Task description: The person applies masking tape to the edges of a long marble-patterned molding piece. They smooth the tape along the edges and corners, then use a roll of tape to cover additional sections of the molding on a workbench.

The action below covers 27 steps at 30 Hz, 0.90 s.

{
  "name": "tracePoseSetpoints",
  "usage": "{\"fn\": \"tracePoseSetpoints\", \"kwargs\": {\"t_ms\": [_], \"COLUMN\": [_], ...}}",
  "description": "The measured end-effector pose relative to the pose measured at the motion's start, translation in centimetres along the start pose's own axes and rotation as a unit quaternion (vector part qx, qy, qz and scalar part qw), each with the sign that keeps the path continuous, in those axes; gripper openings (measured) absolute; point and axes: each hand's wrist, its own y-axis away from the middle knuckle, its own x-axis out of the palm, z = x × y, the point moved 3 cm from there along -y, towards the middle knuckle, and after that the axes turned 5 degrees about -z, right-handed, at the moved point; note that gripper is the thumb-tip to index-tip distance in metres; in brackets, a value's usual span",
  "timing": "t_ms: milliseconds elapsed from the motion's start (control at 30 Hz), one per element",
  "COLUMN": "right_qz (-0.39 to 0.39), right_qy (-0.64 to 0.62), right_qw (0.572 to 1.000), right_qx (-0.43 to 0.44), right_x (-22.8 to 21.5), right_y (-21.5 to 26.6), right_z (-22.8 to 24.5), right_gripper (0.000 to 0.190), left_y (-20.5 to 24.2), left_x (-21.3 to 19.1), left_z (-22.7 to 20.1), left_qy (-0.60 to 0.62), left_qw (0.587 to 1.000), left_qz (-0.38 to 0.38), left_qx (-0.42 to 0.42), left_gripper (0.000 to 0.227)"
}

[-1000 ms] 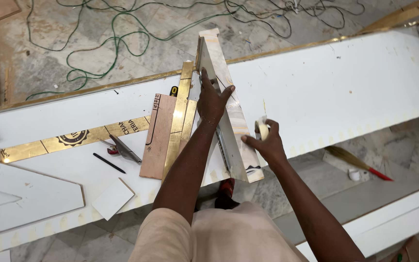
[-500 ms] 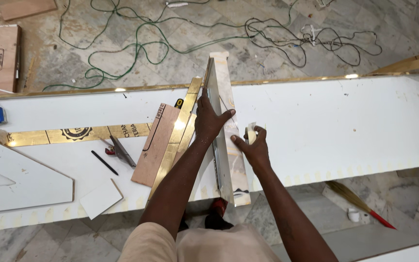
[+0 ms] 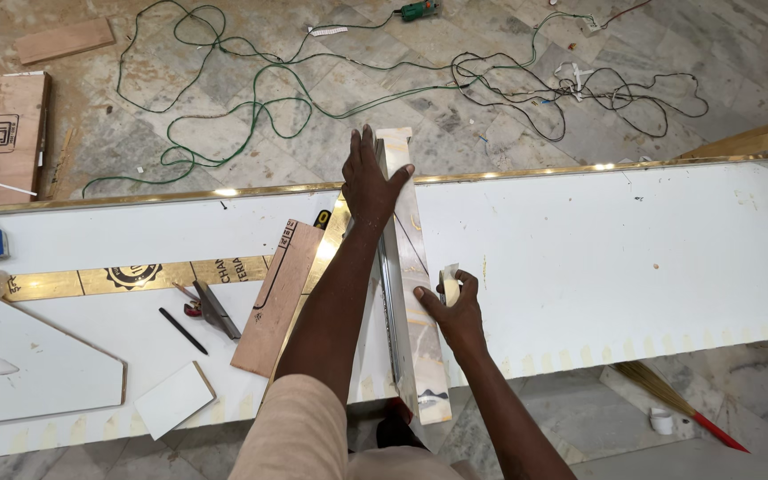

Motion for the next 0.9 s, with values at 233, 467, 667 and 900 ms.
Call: {"fn": "tracePoseSetpoints", "kwargs": {"t_ms": [233, 467, 667, 900], "right_qz": [0.010, 0.014, 0.017, 0.027], "right_qy": [-0.006, -0.011, -0.006, -0.010], "right_qw": [1.000, 0.999, 0.999, 0.999], "right_qx": [0.011, 0.033, 0.036, 0.046], "right_x": [0.1, -0.1, -0.1, 0.2], "right_y": [0.2, 0.2, -0.4, -0.4], "right_z": [0.2, 0.3, 0.2, 0.1], "right_gripper": [0.100, 0.099, 0.103, 0.103], "left_y": [-4.4, -8.1, -8.5, -2.3], "left_x": [0.8, 2.7, 3.2, 1.4], "left_z": [-0.7, -0.2, -0.2, 0.7], "left_qy": [-0.017, -0.043, -0.044, 0.007], "left_qw": [0.999, 0.998, 0.996, 1.000], "left_qz": [0.001, -0.021, -0.042, 0.016], "left_qx": [-0.027, -0.049, -0.066, -0.020], "left_gripper": [0.107, 0.097, 0.099, 0.113]}}
